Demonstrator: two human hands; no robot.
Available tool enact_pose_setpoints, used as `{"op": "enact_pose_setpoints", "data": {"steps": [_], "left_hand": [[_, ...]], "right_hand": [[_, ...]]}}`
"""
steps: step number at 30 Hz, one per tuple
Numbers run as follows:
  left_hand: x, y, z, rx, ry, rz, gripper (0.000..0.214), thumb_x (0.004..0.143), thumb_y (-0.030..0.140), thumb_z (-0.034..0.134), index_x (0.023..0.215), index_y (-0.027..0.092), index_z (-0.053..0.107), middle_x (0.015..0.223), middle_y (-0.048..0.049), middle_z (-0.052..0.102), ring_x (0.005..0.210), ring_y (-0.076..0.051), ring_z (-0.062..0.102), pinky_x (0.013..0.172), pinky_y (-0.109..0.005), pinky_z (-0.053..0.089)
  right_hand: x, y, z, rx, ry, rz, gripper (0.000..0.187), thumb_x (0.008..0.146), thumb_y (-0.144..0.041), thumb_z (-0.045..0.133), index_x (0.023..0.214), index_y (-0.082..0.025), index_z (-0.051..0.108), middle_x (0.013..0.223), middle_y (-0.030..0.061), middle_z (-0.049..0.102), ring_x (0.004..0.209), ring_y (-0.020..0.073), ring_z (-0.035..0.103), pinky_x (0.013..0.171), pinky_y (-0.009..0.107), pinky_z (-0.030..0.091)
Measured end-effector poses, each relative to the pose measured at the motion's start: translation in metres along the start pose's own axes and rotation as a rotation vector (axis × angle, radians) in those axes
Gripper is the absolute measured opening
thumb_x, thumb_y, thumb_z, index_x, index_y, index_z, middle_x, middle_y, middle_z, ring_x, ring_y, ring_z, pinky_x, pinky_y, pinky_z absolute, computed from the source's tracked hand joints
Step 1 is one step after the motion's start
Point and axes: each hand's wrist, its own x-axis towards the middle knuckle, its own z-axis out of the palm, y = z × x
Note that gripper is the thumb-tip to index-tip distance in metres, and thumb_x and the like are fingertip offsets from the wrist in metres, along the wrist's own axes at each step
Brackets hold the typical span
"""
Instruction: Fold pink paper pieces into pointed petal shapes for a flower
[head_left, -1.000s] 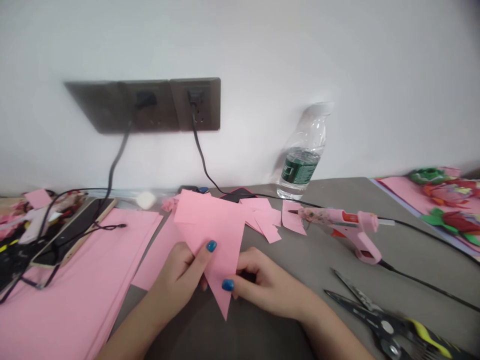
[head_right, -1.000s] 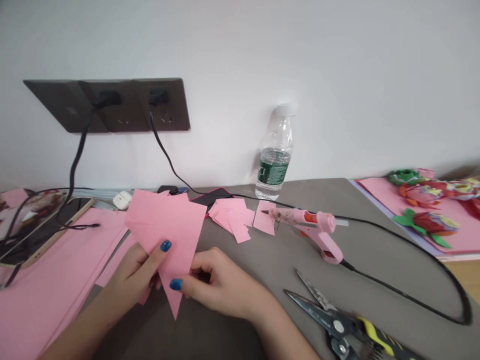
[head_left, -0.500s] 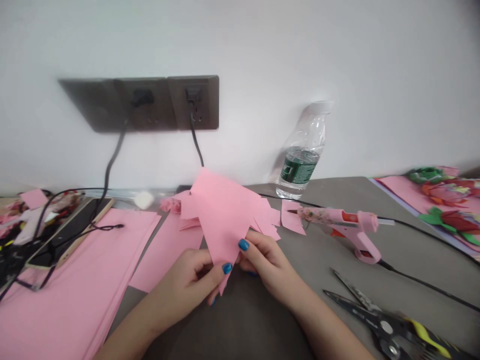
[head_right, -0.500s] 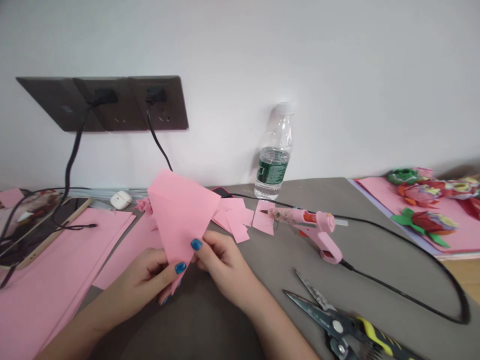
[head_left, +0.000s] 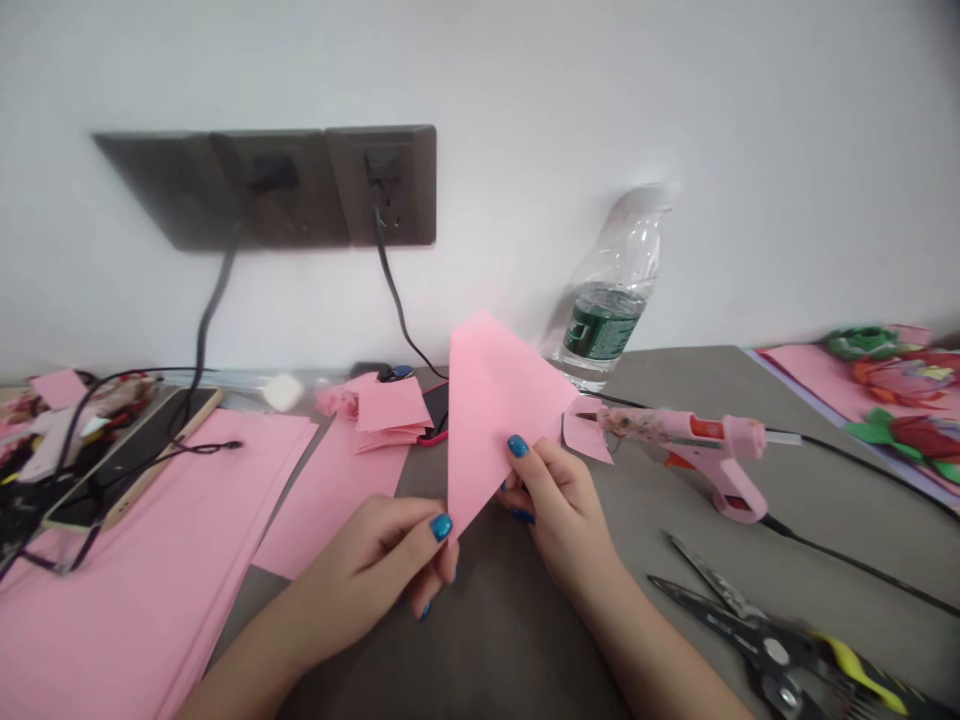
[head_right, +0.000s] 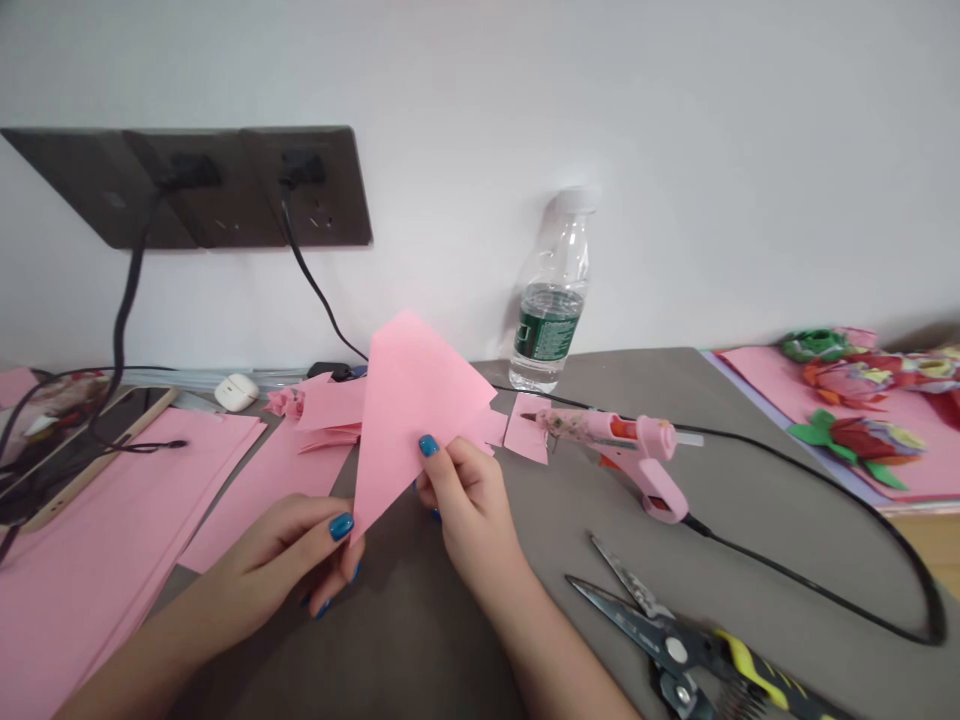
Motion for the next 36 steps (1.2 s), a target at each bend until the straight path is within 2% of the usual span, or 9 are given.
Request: {"op": "enact_pose_setpoints", "data": {"steps": [4, 13, 17, 22, 26, 30, 32, 34, 36], "left_hand": [[-0.001, -0.001, 0.0, -0.039, -0.01, -0.011, 0.04, 0.101, 0.042, 0.039, 0.075, 0.018, 0.056, 0.053, 0.0043, 0.05, 0.049, -0.011, 0.044, 0.052, -0.022, 0.034], [0.0, 0.004, 0.002, 0.051, 0.002, -0.029, 0.026, 0.093, 0.025, 0.045, 0.067, 0.02, 0.049, 0.049, 0.0059, 0.046, 0.047, -0.01, 0.041, 0.05, -0.021, 0.032], [0.001, 0.003, 0.001, 0.033, 0.019, -0.027, 0.028, 0.092, 0.027, 0.047, 0.065, 0.02, 0.047, 0.049, 0.0054, 0.047, 0.047, -0.01, 0.042, 0.05, -0.022, 0.032], [0.001, 0.001, -0.001, -0.044, 0.019, 0.032, 0.032, 0.099, 0.038, 0.041, 0.077, 0.019, 0.054, 0.056, 0.0036, 0.053, 0.053, -0.011, 0.044, 0.053, -0.022, 0.034], [0.0, 0.001, 0.001, 0.004, 0.012, -0.001, 0.028, 0.097, 0.032, 0.044, 0.072, 0.02, 0.049, 0.055, 0.0038, 0.053, 0.053, -0.011, 0.044, 0.053, -0.022, 0.033], [-0.001, 0.001, 0.001, 0.059, -0.002, -0.034, 0.026, 0.091, 0.024, 0.051, 0.066, 0.021, 0.043, 0.052, 0.005, 0.051, 0.05, -0.01, 0.045, 0.051, -0.021, 0.033], [-0.001, 0.001, 0.0, 0.061, -0.019, -0.015, 0.025, 0.09, 0.025, 0.053, 0.066, 0.02, 0.047, 0.051, 0.005, 0.05, 0.049, -0.01, 0.045, 0.05, -0.021, 0.033], [-0.002, 0.0, -0.001, 0.037, 0.009, 0.025, 0.025, 0.091, 0.033, 0.055, 0.07, 0.019, 0.054, 0.054, 0.0036, 0.053, 0.051, -0.011, 0.048, 0.051, -0.022, 0.036], [-0.004, -0.002, -0.002, 0.009, 0.106, 0.036, 0.026, 0.091, 0.042, 0.057, 0.079, 0.019, 0.06, 0.065, 0.0002, 0.06, 0.059, -0.014, 0.054, 0.056, -0.023, 0.041]], "right_hand": [[-0.001, -0.001, 0.001, 0.019, -0.015, 0.005, 0.057, 0.078, -0.067, 0.069, 0.054, -0.018, 0.05, 0.047, -0.0078, 0.034, 0.043, 0.0063, 0.027, 0.042, 0.022, 0.021], [-0.001, 0.0, 0.001, -0.017, -0.019, -0.009, 0.057, 0.08, -0.066, 0.067, 0.054, -0.019, 0.049, 0.047, -0.007, 0.033, 0.043, 0.0071, 0.027, 0.041, 0.023, 0.021], [0.0, 0.001, 0.001, -0.014, -0.019, -0.014, 0.056, 0.081, -0.066, 0.067, 0.055, -0.019, 0.05, 0.048, -0.0072, 0.033, 0.043, 0.007, 0.026, 0.042, 0.023, 0.021], [-0.001, 0.001, 0.001, 0.037, -0.006, -0.04, 0.054, 0.082, -0.064, 0.067, 0.057, -0.019, 0.05, 0.049, -0.0083, 0.03, 0.043, 0.007, 0.026, 0.042, 0.023, 0.021], [-0.001, -0.001, 0.002, 0.031, -0.04, -0.045, 0.055, 0.083, -0.063, 0.066, 0.057, -0.02, 0.045, 0.051, -0.0081, 0.03, 0.044, 0.0069, 0.025, 0.042, 0.022, 0.02], [-0.002, -0.004, 0.003, 0.023, -0.092, -0.022, 0.055, 0.083, -0.064, 0.066, 0.059, -0.022, 0.04, 0.052, -0.009, 0.026, 0.046, 0.0074, 0.022, 0.043, 0.022, 0.019], [-0.003, -0.005, 0.003, 0.038, -0.117, 0.0, 0.054, 0.083, -0.064, 0.066, 0.059, -0.022, 0.04, 0.053, -0.0087, 0.026, 0.047, 0.0077, 0.023, 0.044, 0.022, 0.021], [-0.005, -0.007, 0.002, 0.021, -0.219, 0.032, 0.052, 0.085, -0.062, 0.064, 0.06, -0.021, 0.045, 0.054, -0.0072, 0.032, 0.048, 0.0083, 0.026, 0.045, 0.022, 0.024], [-0.007, -0.01, 0.002, -0.044, -0.412, 0.045, 0.047, 0.088, -0.056, 0.063, 0.063, -0.018, 0.054, 0.056, -0.0051, 0.039, 0.05, 0.0092, 0.03, 0.048, 0.023, 0.029]]}}
